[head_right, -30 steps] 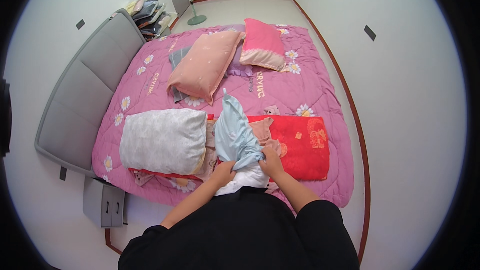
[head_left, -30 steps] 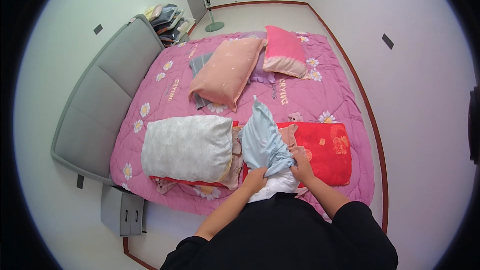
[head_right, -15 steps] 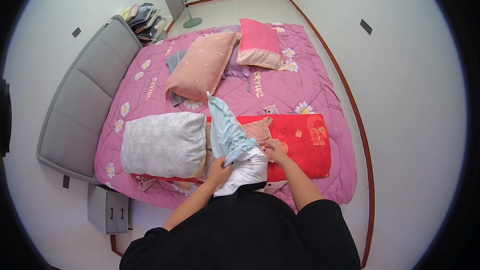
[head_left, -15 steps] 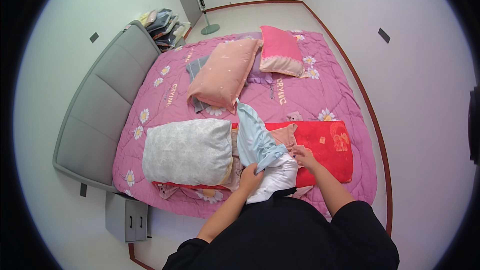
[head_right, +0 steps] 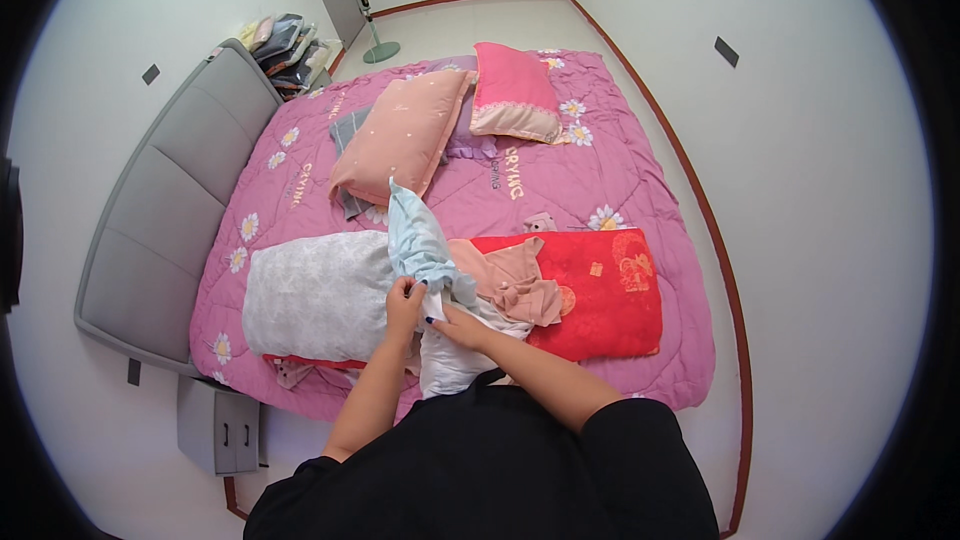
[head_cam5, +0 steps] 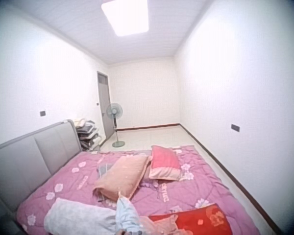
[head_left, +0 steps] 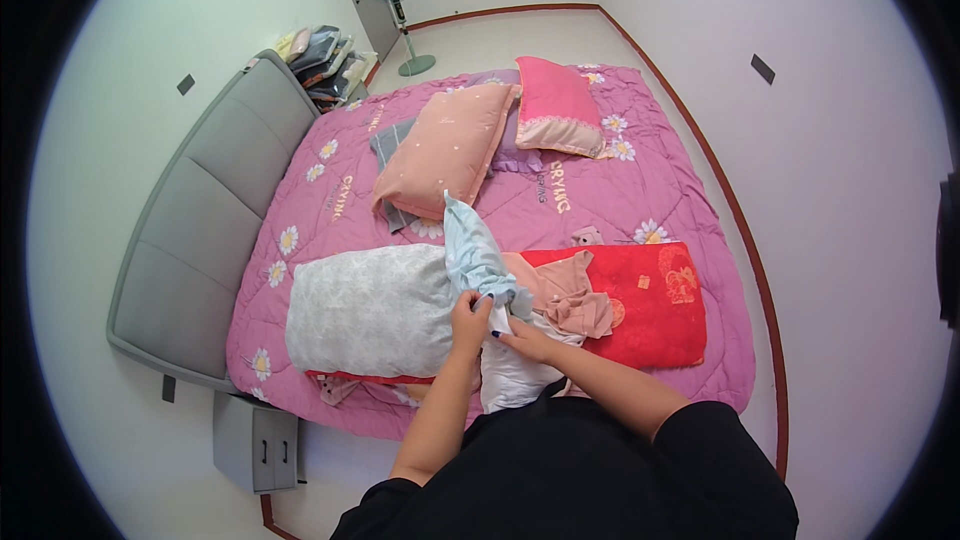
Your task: The person puts a pillowcase onto a pillow by hand on a bed. The person gathers the pillowcase, inserts the pillow into the opening, and smooths the case over the pillow surface.
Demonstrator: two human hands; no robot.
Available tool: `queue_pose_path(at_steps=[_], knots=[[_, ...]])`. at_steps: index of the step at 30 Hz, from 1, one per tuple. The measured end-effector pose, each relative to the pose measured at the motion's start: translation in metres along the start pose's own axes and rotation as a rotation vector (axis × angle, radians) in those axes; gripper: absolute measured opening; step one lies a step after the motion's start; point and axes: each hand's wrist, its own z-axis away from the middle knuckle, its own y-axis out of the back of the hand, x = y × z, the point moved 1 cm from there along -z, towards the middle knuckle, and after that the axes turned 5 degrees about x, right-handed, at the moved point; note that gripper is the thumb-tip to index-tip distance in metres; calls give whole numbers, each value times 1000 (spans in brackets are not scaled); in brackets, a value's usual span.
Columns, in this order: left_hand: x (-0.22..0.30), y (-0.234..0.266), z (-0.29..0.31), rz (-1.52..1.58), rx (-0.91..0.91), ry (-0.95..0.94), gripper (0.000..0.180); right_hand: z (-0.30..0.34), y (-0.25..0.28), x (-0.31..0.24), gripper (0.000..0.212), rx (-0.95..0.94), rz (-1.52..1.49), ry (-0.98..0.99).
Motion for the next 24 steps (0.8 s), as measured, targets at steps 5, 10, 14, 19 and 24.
queue_pose_path(at_steps=[5, 10, 14, 19, 24], knots=[[12, -1, 16, -445, -277, -123, 28, -8, -6, 25, 36, 14, 205, -129], [26, 5, 34, -511, -333, -97, 27, 0, 5, 31, 27, 108, 40, -107], [26, 10, 40, -407, -265, -116, 24, 14, 24, 34, 26, 251, -266, -211], [39, 2, 53, -407, -325, -570, 23, 6, 33, -10, 24, 578, 651, 335], [38, -11, 64, -482, -440, -560, 23, 4, 40, 28, 18, 360, 753, 190]])
